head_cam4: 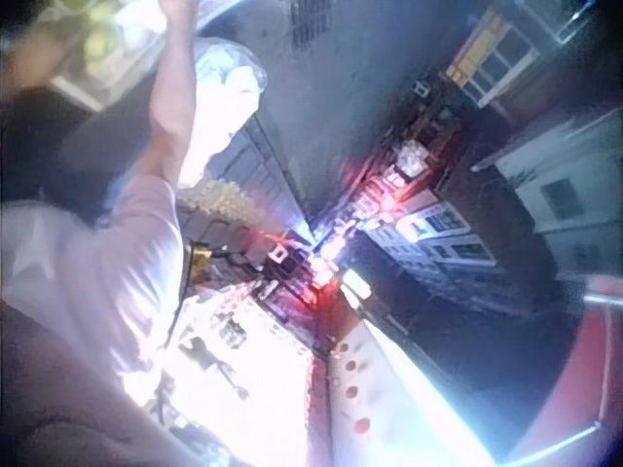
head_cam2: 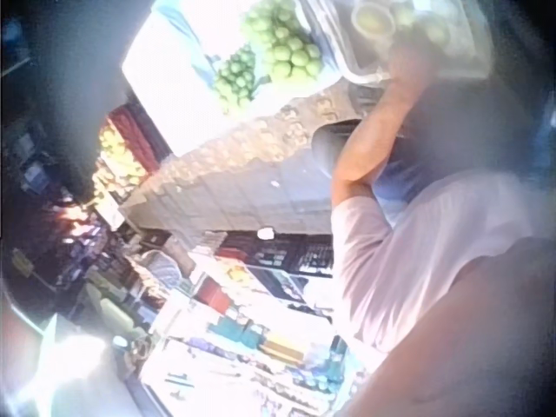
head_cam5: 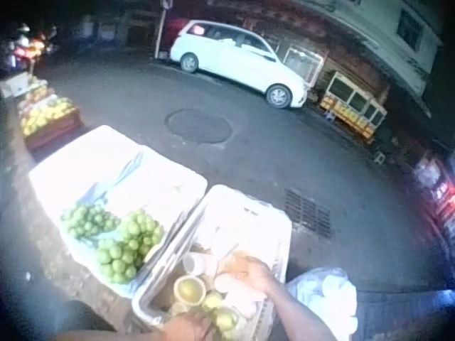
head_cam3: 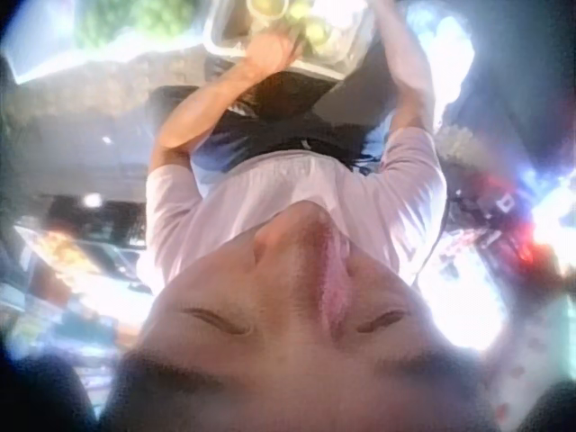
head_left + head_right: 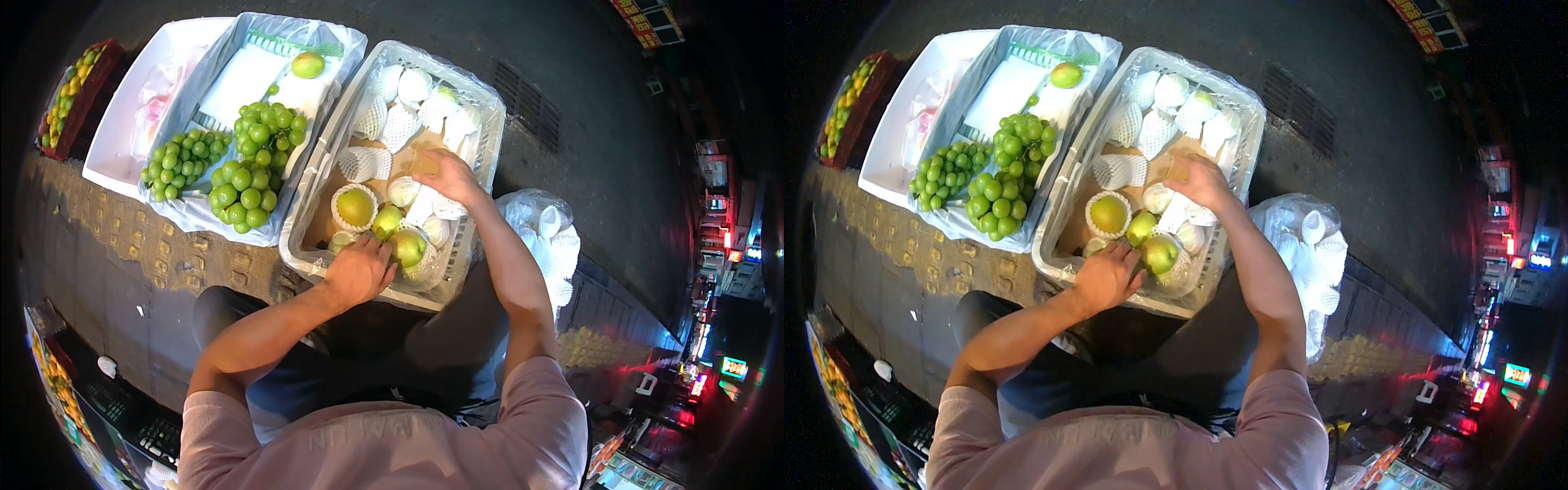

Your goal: The person selects green apples from a crate at a street-side fruit stall. They then sit on the ground and wrap each apple individually in a white foam net before placing them into a container.

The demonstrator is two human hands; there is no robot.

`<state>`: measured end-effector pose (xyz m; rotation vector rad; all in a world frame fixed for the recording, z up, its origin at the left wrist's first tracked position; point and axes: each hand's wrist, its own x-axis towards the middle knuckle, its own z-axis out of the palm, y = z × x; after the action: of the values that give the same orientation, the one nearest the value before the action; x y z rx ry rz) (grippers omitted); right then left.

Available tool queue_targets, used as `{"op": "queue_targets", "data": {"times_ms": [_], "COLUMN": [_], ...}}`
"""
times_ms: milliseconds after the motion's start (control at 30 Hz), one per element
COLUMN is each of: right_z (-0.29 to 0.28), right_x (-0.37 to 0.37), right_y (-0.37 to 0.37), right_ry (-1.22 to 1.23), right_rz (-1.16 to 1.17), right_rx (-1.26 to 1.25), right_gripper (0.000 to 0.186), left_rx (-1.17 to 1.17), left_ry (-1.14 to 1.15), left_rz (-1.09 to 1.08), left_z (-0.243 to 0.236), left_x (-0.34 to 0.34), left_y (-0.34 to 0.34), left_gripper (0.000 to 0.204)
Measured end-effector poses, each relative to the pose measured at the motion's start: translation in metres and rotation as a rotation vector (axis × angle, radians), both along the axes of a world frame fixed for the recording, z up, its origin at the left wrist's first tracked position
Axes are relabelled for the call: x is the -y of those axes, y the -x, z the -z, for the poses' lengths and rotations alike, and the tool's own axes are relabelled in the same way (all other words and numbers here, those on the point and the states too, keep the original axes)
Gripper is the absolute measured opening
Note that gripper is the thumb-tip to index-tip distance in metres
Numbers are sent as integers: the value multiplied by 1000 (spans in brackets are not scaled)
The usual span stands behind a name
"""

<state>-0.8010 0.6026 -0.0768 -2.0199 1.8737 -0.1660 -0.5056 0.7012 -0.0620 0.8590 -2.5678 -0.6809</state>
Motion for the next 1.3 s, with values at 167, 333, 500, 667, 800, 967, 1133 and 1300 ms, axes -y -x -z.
{"op": "queue_targets", "data": {"times_ms": [167,333,500,667,800,967,1133,1300], "right_z": [6,3,-31,-38,-15,-30,-87,-83], "right_x": [-10,-3,7,1,17,21,-35,-68], "right_y": [-41,-42,-60,-139,-176,-156,-128,-132], "right_ry": [-141,-149,-74,-156,-156,-27,64,121], "right_rz": [-308,-87,218,232,216,300,283,236], "right_rx": [-137,24,513,414,50,53,475,639], "right_gripper": [67,71,80,86,84,77,88,99], "left_rx": [22,64,69,56,41,-40,-812,-1073], "left_ry": [-23,-84,-142,-58,-38,-243,-994,-1121], "left_rz": [5,-29,-32,-34,-47,-183,-848,-543], "left_z": [0,0,0,8,8,-2,-2,-25], "left_x": [-1,-2,-1,-1,0,5,45,63], "left_y": [-2,-4,-3,-4,-5,-7,1,-5], "left_gripper": [36,41,42,39,36,28,40,38]}}
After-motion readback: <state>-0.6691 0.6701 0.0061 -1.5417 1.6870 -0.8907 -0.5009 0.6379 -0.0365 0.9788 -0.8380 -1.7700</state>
